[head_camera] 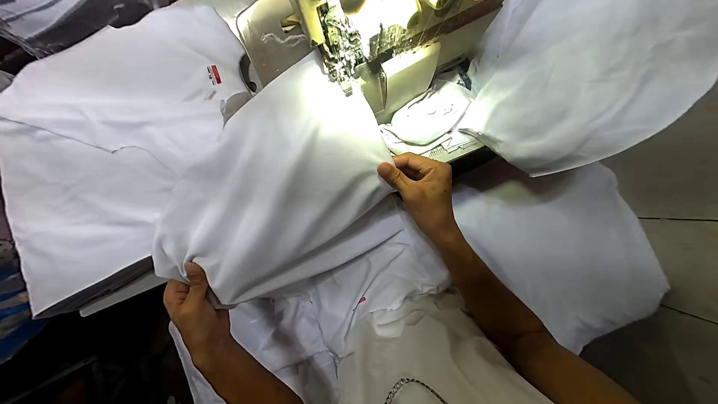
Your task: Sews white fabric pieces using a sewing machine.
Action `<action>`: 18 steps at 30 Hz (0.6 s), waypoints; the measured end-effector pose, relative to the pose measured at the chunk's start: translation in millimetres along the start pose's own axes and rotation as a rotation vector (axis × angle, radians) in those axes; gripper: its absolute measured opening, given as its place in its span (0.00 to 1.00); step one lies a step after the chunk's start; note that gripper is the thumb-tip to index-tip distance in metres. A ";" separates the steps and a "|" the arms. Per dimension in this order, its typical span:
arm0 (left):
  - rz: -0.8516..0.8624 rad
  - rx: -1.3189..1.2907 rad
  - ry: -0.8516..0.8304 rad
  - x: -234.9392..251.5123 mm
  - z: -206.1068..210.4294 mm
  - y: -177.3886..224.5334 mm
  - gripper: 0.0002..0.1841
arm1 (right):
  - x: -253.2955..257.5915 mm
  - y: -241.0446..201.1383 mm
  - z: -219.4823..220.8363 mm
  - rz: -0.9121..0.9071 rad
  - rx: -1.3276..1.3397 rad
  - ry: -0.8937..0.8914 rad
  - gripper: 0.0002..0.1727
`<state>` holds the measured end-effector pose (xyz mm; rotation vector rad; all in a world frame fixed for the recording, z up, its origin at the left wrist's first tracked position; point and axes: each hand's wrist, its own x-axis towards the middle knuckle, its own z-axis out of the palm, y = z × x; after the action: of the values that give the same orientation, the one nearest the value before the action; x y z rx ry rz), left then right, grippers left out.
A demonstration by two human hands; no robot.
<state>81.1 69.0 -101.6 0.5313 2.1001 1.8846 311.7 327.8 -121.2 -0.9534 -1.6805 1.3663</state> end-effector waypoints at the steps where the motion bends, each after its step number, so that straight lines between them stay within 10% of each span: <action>1: -0.027 0.007 -0.015 0.9 -1.6 -1.4 0.10 | -0.8 0.3 0.1 0.003 0.003 0.007 0.07; 18: 0.094 -0.028 0.079 42.4 10.1 -12.3 0.08 | 11.1 1.7 3.7 -0.041 -0.007 0.013 0.07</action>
<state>46.4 95.7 -113.1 0.5675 2.1289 2.0155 303.7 336.4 -122.3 -0.9249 -1.6874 1.3252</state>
